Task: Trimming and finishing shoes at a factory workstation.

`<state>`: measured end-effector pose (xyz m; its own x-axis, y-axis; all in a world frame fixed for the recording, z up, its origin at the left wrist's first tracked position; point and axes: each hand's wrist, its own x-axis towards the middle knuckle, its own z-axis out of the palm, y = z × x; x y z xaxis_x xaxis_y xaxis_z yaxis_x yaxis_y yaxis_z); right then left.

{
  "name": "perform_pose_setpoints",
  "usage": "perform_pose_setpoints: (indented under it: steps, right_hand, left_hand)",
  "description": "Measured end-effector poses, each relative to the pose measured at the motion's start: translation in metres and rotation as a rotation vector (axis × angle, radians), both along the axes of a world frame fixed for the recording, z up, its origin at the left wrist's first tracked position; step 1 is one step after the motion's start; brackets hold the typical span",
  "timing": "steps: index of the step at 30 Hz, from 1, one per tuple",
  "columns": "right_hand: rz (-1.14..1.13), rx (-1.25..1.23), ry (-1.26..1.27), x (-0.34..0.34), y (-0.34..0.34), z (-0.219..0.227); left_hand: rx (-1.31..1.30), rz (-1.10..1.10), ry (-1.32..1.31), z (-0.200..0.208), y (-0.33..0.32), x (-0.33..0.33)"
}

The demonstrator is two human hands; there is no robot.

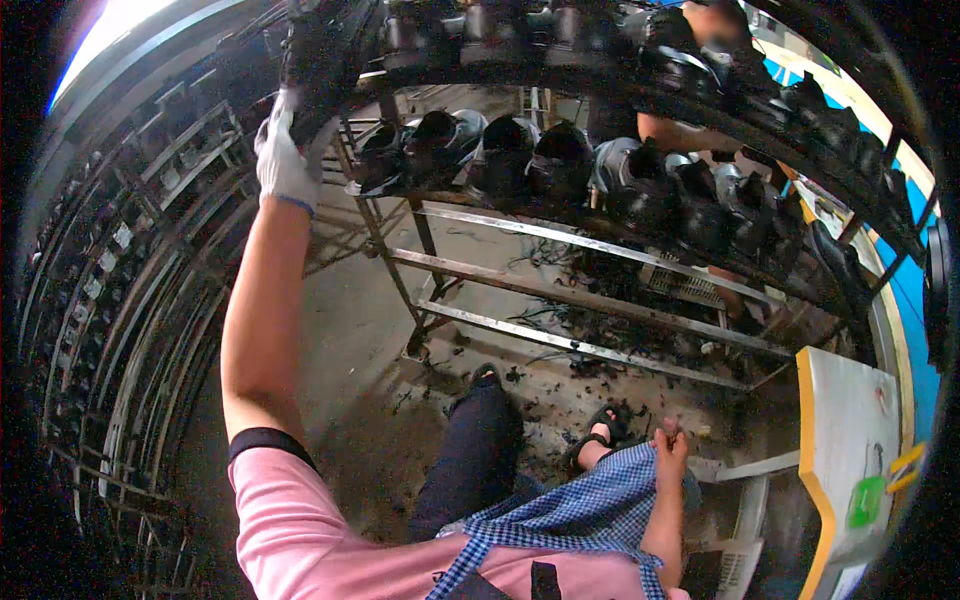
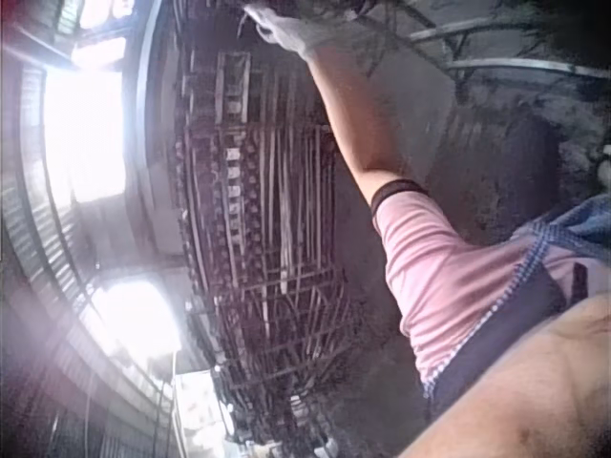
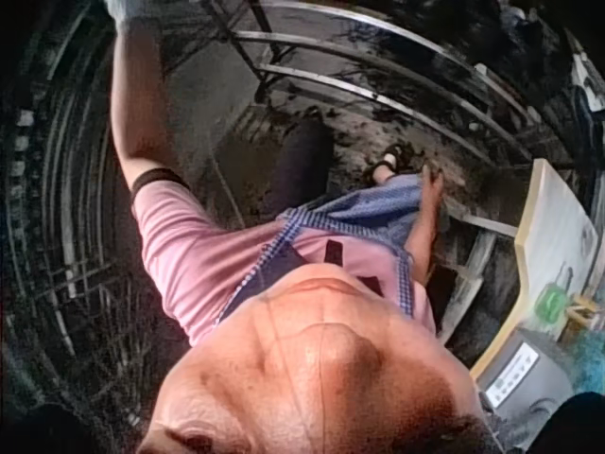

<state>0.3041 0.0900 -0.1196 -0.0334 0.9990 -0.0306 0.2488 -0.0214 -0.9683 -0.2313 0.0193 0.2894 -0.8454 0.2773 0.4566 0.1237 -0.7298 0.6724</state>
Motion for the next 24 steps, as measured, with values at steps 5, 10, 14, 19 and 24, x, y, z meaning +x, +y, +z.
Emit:
perform_pose_setpoints:
  steps: [5,10,14,19,24]
  right_hand:
    - [0.010,-0.043,0.138,0.005,-0.002,-0.015]
    - [0.041,-0.005,0.129,0.001,-0.004,-0.013]
    - [0.015,0.041,0.130,0.001,0.005,-0.038]
    - [-0.199,0.225,-0.087,0.044,0.019,-0.005]
    - [-0.150,0.426,-0.072,0.054,0.063,0.160]
  left_hand:
    - [-0.354,0.108,0.422,0.010,0.046,-0.047]
    - [-0.490,0.110,0.702,-0.003,0.086,-0.168]
    - [-0.570,0.216,0.873,-0.026,0.073,-0.228]
    - [-0.442,-0.014,0.657,-0.130,0.106,-0.034]
    - [-0.441,-0.400,0.364,-0.197,0.027,0.149]
